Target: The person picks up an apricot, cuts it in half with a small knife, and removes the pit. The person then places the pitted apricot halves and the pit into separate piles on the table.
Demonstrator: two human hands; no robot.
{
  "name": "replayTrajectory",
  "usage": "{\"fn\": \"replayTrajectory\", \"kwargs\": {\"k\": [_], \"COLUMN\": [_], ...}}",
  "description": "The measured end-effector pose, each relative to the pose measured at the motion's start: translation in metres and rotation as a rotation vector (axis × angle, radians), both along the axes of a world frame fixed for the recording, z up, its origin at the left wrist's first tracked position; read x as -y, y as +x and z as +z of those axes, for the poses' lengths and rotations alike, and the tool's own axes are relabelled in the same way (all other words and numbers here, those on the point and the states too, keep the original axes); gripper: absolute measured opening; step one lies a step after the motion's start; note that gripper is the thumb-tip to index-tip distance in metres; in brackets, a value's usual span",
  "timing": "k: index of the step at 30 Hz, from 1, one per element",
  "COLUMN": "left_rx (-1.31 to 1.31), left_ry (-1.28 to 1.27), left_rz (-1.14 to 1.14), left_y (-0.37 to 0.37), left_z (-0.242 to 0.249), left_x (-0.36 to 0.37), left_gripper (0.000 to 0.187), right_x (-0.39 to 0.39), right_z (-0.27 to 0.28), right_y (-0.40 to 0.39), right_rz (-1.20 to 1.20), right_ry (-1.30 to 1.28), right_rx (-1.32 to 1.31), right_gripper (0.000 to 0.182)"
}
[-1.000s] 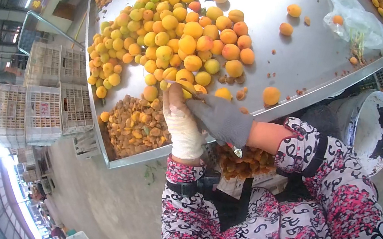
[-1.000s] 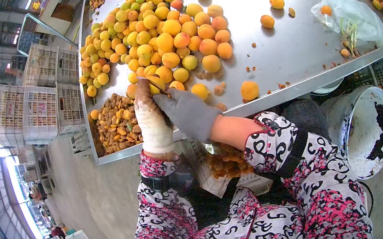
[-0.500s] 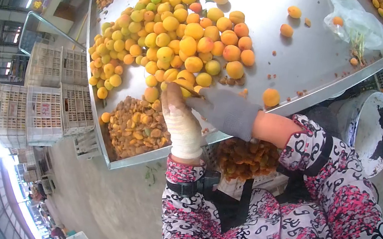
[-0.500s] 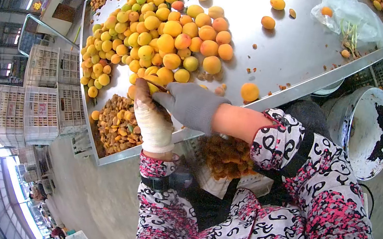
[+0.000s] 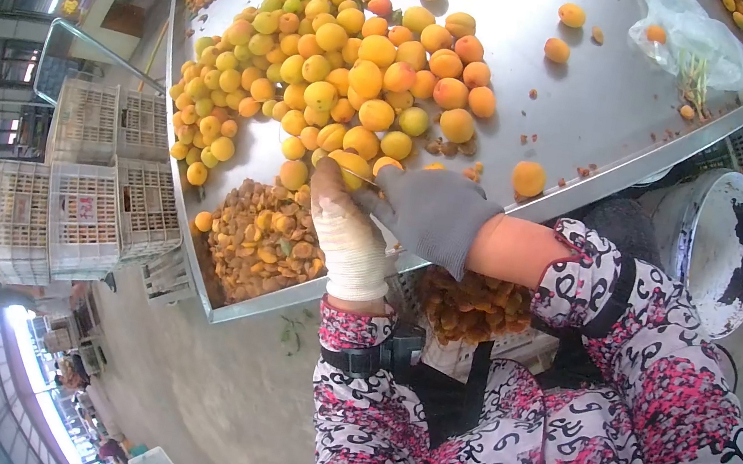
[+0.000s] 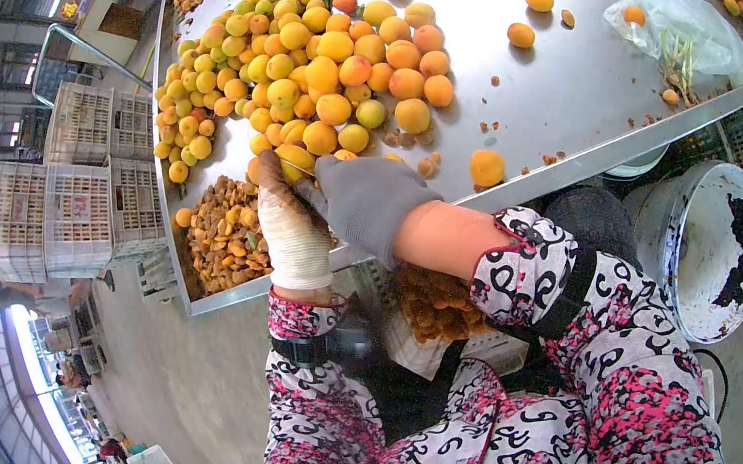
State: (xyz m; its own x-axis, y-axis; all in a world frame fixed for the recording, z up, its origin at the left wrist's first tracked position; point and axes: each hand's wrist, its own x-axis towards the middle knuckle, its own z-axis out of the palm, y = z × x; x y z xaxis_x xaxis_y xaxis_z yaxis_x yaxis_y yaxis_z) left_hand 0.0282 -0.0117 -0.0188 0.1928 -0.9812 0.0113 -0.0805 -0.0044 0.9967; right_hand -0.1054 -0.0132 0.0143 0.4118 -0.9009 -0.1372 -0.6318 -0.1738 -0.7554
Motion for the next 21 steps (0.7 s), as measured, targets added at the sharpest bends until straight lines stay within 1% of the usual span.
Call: {"fn": "replayTrajectory", "kwargs": {"k": [3,5,8,9,11,12,14,15,16,17,18,19,20,21], "left_rx": [-0.026,0.268,0.209,0.210,0.005,0.004,-0.154,-0.213,-0.191,0.051,0.295,0.174,0.048,0.692], "left_ry": [-0.009,-0.170,-0.160,-0.158,-0.078,-0.086,-0.065,-0.086,-0.004,-0.195,-0.382,-0.444,-0.509,-0.470], "left_rz": [0.043,-0.080,-0.032,-0.031,0.008,0.011,0.027,0.143,0.180,0.111,0.044,0.034,0.019,-0.053], "left_y": [0.003,0.007,0.004,0.005,0.008,0.008,0.005,0.013,0.022,0.029,0.030,0.016,-0.007,-0.008], "left_z": [-0.001,-0.004,-0.007,-0.009,-0.009,-0.006,0.002,0.002,0.008,0.004,0.006,0.003,0.011,0.027], "left_x": [0.001,0.003,0.003,0.003,0.003,0.005,0.007,0.009,0.007,0.002,0.001,0.000,-0.002,-0.010], "left_gripper": [0.035,0.033,0.027,0.027,0.045,0.045,0.045,0.030,0.031,0.032,0.034,0.036,0.039,0.047], "right_x": [0.002,0.005,-0.001,-0.001,-0.002,-0.002,-0.002,-0.003,-0.005,-0.006,0.000,0.012,0.019,0.021], "right_z": [-0.002,-0.007,-0.005,-0.012,-0.027,-0.029,-0.023,-0.016,-0.009,0.003,0.013,0.025,0.031,0.028], "right_y": [0.000,0.001,0.004,0.006,0.008,0.005,0.002,-0.001,-0.005,-0.008,-0.010,-0.013,-0.019,-0.025], "right_rz": [0.010,-0.024,-0.002,-0.001,0.205,0.208,0.223,0.229,0.123,0.013,0.016,-0.108,-0.240,-0.214], "right_ry": [0.016,-0.002,0.070,0.071,-0.462,-0.471,-0.541,-0.551,-0.193,0.164,0.153,0.287,0.415,0.240], "right_rx": [-0.001,0.118,0.127,0.127,0.149,0.148,0.151,0.146,0.186,0.220,0.213,0.327,0.440,0.573], "right_gripper": [0.046,0.044,0.042,0.042,0.039,0.039,0.042,0.042,0.043,0.044,0.044,0.047,0.050,0.041]}}
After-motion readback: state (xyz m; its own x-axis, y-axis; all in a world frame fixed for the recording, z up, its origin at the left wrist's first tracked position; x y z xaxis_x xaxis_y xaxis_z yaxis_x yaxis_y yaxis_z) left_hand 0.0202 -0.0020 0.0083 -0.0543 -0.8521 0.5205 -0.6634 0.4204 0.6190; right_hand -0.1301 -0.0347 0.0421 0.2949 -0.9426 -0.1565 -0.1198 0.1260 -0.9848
